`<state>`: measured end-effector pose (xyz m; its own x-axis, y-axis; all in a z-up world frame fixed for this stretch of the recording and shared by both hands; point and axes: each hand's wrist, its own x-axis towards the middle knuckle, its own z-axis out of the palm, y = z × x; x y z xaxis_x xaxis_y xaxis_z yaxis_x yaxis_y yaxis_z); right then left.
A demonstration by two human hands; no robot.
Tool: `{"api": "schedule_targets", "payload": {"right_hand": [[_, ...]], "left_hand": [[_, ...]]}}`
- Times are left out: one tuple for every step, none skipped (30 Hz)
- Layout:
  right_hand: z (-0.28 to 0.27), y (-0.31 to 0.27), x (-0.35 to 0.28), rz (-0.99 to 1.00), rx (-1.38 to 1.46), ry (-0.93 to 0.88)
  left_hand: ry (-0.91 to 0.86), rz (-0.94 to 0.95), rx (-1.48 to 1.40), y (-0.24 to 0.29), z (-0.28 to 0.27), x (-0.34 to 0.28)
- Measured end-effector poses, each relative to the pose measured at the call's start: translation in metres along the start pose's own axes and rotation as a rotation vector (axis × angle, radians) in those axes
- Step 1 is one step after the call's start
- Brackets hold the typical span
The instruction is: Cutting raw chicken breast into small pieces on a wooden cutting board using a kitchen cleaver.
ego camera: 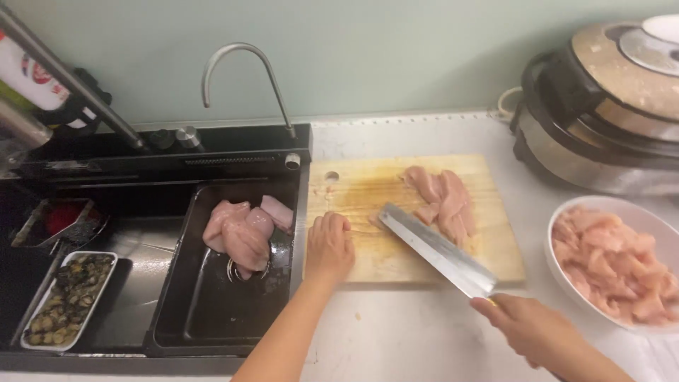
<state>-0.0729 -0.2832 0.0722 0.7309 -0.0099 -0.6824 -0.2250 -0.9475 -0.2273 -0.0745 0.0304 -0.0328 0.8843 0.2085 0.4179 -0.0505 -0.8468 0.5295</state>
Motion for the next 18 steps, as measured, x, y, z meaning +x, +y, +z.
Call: {"api": "schedule_targets", "payload": {"right_hand": [[-0.009,-0.005,0.000,-0.010,-0.004,0.002],[-0.008,-0.003,-0.008,-0.042,-0.012,0.101],[-0.008,-0.001,-0.016,-0.073,-0.021,0.199],[0.007,0.022,0.010,-0.070,-0.022,0.196],[0.021,0.046,0.035,-0.227,-0.117,0.296],[0.037,0.069,0.058,-0.384,-0.208,0.393],[0.029,0.054,0.039,-0.380,-0.206,0.388],[0.019,0.038,0.020,-0.213,-0.179,0.186],[0.009,0.023,0.002,-0.046,-0.149,-0.016],[0.005,0.027,0.010,-0.055,-0.151,-0.014],[0.001,0.031,0.018,-0.124,-0.151,0.087],[0.002,0.042,0.019,-0.171,-0.146,0.176],[0.012,0.043,0.016,-0.160,-0.144,0.166],[0.016,0.038,0.017,-0.187,-0.076,0.232],[0.020,0.033,0.018,-0.216,-0.009,0.297],[0.035,0.049,0.040,-0.214,-0.007,0.297],[0.049,0.064,0.063,-0.315,-0.174,0.288],[0.061,0.078,0.087,-0.418,-0.336,0.286]], "left_hand": [[0.009,-0.003,0.005,-0.003,0.000,0.008],[-0.002,-0.009,0.001,-0.004,-0.001,0.004],[-0.013,-0.015,-0.004,-0.005,-0.001,0.000],[-0.016,-0.017,-0.006,-0.006,0.003,0.002],[0.000,-0.025,-0.016,-0.006,0.006,0.005],[0.012,-0.032,-0.026,-0.008,0.008,0.007],[0.006,-0.032,-0.026,-0.007,0.008,0.007],[-0.004,-0.067,-0.064,-0.007,0.009,0.009],[-0.014,-0.101,-0.102,-0.006,0.011,0.010],[-0.006,-0.102,-0.096,-0.008,0.009,0.019],[0.001,-0.139,-0.125,-0.010,0.007,0.029],[-0.015,-0.179,-0.162,-0.008,0.009,0.029],[-0.030,-0.183,-0.163,-0.006,0.012,0.027],[-0.011,-0.197,-0.183,-0.005,0.014,0.032],[0.007,-0.212,-0.204,-0.004,0.015,0.038],[0.005,-0.211,-0.204,-0.003,0.016,0.038],[0.016,-0.228,-0.215,-0.002,0.017,0.037],[0.031,-0.238,-0.227,-0.001,0.018,0.041]]}}
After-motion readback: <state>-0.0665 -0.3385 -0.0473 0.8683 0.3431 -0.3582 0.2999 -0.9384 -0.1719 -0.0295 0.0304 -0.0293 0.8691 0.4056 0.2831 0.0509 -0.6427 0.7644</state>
